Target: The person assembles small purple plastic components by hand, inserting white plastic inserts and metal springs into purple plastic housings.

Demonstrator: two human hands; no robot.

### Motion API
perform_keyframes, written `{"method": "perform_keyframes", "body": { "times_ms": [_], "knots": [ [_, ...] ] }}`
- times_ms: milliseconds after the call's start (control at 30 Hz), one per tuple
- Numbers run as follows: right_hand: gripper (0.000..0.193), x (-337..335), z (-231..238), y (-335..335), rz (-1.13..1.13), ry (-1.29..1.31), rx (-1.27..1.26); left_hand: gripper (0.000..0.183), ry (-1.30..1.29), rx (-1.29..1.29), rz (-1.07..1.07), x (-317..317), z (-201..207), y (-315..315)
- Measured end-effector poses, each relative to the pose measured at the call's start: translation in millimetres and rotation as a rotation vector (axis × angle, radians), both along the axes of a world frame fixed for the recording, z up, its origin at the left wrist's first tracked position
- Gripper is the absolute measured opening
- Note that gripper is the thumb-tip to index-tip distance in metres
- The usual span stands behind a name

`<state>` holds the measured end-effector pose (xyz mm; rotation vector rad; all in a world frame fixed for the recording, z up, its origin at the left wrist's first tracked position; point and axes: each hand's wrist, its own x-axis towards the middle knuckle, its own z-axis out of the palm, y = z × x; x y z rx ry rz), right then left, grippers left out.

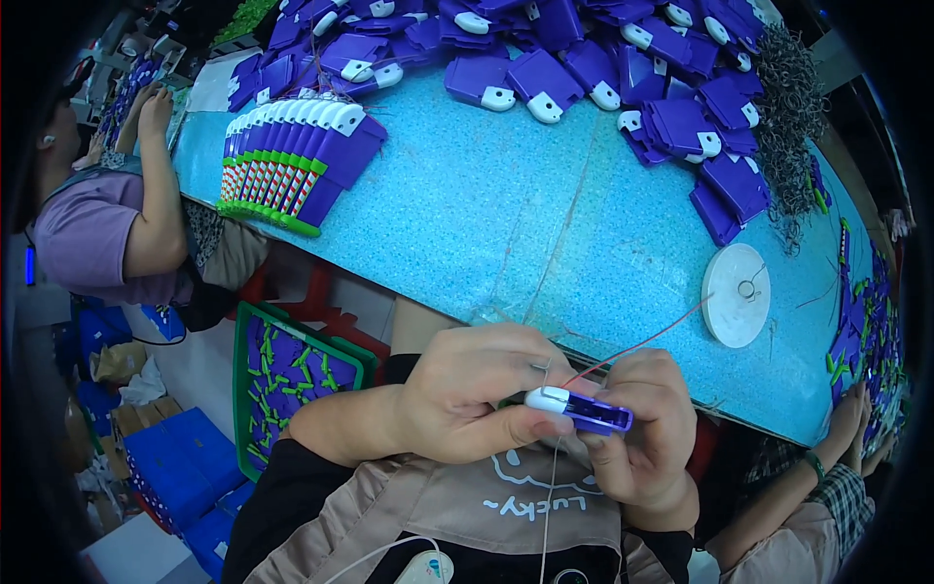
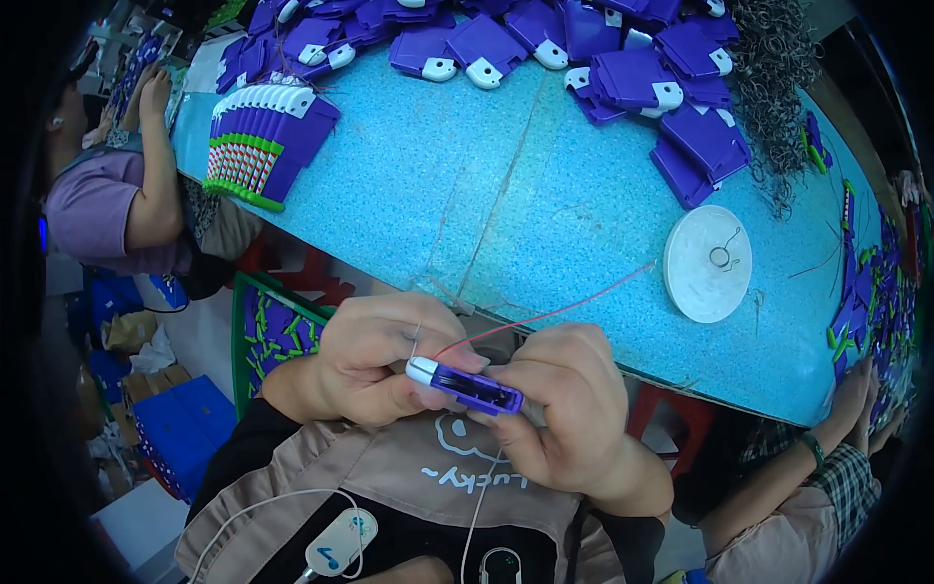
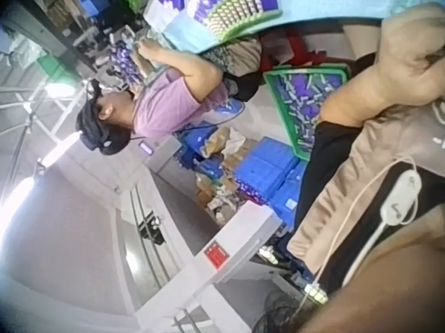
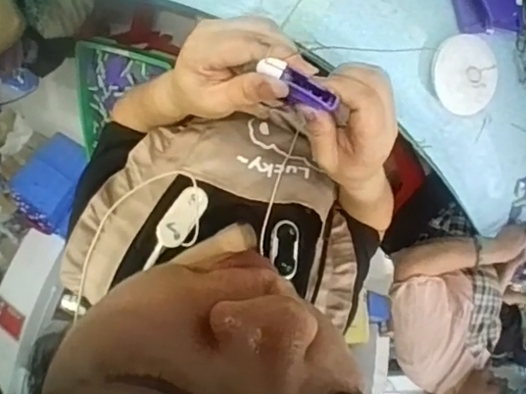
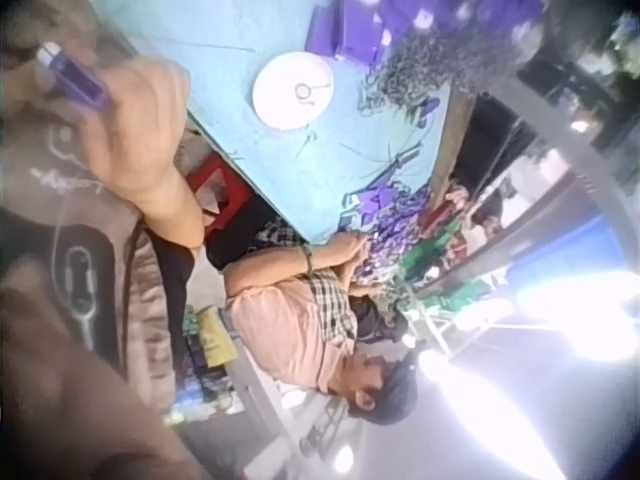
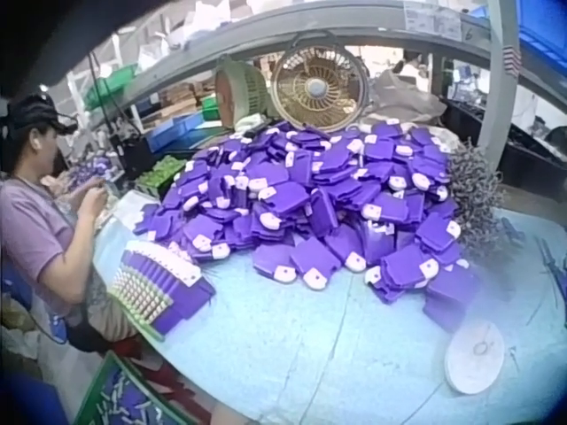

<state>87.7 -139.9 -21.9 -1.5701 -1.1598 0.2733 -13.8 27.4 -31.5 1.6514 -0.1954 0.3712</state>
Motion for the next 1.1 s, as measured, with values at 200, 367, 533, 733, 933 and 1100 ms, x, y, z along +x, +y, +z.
{"method": "perform_keyframes", "body": {
  "times_ms": [200, 367, 533, 733, 933, 1100],
  "knots": [
    [0.025, 1.9, -7.6, -1.2, -0.042, 0.020, -0.033, 0.028, 0.091, 0.001, 0.035, -3.7, -10.5, -4.8],
    [0.017, -1.1, -18.2, -3.0, 0.197, -0.035, -0.160, 0.026, 0.168, -0.281, 0.265, -3.3, 6.9, 1.5],
    [0.016, -0.9, -13.1, -5.6, 0.076, -0.053, -0.233, 0.026, 0.250, -0.412, 0.140, -2.4, -8.9, -8.3],
    [0.052, -4.4, -7.9, -5.5, -0.160, -0.074, -0.120, 0.035, 0.449, -0.948, -0.028, -6.3, -14.1, -12.4],
    [0.087, 12.4, -7.5, 13.1, 0.236, 0.466, 0.064, 0.039, 0.599, -1.200, -0.240, -9.1, -8.1, -10.5],
    [0.075, 20.6, -1.0, 28.6, 0.377, 0.241, 0.123, 0.045, 0.553, -1.210, -0.236, -9.0, -5.4, -17.9]
  ]
}}
